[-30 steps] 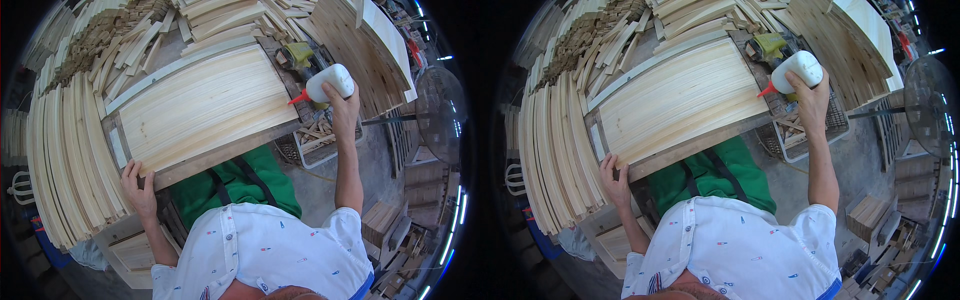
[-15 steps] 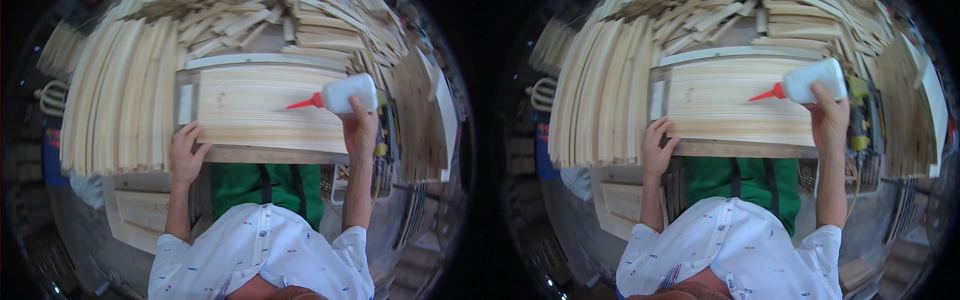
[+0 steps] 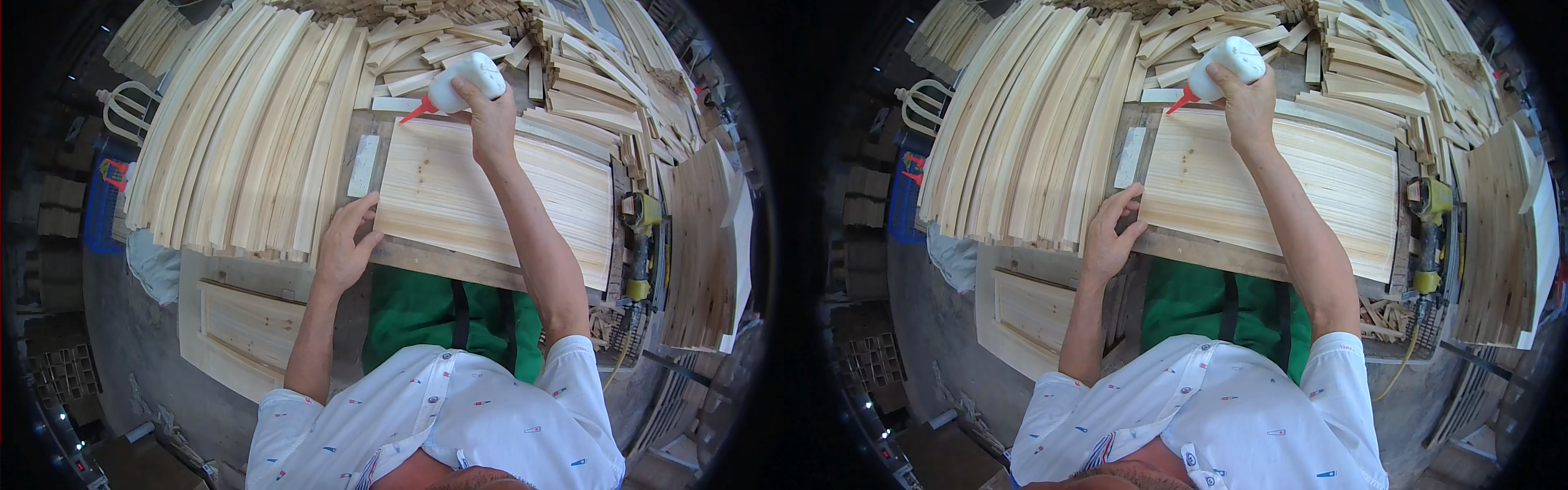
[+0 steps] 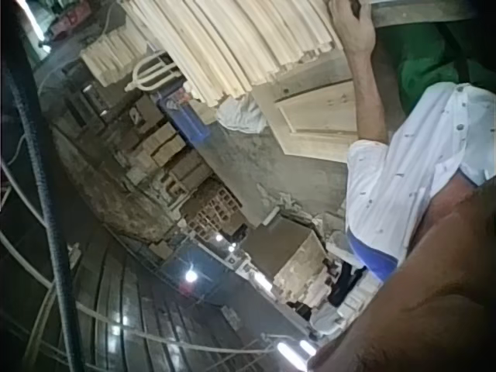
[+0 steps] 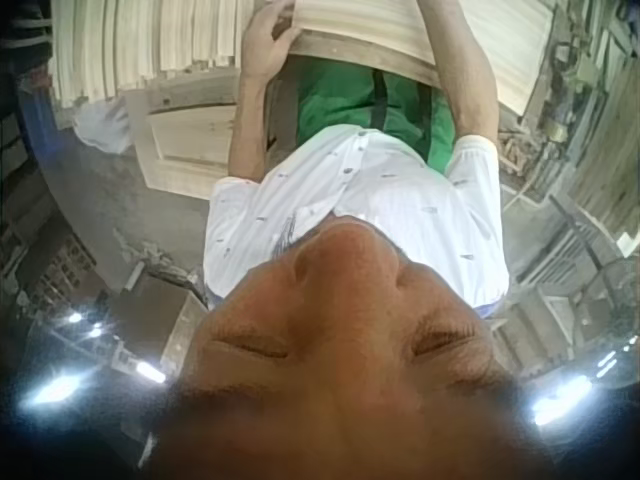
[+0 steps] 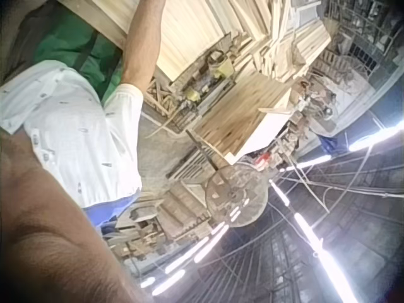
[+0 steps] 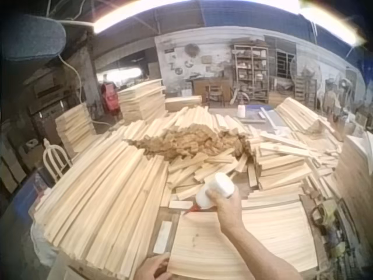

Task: Assembling wooden panels by applying glue and using a nail gun to attach wooden strips to a base board.

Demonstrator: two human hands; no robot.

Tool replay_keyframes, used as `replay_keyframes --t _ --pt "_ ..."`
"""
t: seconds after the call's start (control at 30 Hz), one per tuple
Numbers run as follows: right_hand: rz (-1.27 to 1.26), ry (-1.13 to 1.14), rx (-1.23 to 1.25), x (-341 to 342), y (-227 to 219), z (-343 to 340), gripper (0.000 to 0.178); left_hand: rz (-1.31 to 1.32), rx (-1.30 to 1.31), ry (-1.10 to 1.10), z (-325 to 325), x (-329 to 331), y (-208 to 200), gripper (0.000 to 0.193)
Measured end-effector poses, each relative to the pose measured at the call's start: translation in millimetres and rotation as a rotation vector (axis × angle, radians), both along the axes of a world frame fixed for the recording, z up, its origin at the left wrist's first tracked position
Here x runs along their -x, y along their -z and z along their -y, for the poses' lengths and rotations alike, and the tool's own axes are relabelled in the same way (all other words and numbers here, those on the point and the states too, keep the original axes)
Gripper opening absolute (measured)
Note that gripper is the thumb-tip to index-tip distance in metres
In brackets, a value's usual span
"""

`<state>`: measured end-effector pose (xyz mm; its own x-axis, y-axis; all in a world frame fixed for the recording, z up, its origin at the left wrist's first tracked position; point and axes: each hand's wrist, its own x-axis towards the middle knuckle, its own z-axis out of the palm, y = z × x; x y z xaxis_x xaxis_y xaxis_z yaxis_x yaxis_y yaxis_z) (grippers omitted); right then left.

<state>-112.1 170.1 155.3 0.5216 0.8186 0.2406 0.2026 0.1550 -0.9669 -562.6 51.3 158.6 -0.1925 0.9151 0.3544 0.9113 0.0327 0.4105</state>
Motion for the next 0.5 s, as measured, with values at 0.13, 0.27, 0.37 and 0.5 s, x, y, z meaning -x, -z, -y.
replay_keyframes --t 0.13,0.27,0.37,0.5 --pt "-0.005 -0.084 0.048 -0.5 1.1 17.2 0.055 0.067 0.006 -0.038 12.6 5.2 9.3 0.04" --pt "-0.206 -0.091 0.077 0.0 5.9 27.2 0.052 0.052 0.047 -0.061 23.5 8.9 11.9 0.039" --pt "-0.307 -0.144 0.053 -5.9 -1.7 37.9 0.048 0.078 0.03 -0.011 16.2 -5.7 22.6 0.039" --pt "-0.5 -0.269 0.03 -3.1 -21.2 59.0 0.04 0.253 0.128 0.252 -7.5 -52.8 59.8 0.042"
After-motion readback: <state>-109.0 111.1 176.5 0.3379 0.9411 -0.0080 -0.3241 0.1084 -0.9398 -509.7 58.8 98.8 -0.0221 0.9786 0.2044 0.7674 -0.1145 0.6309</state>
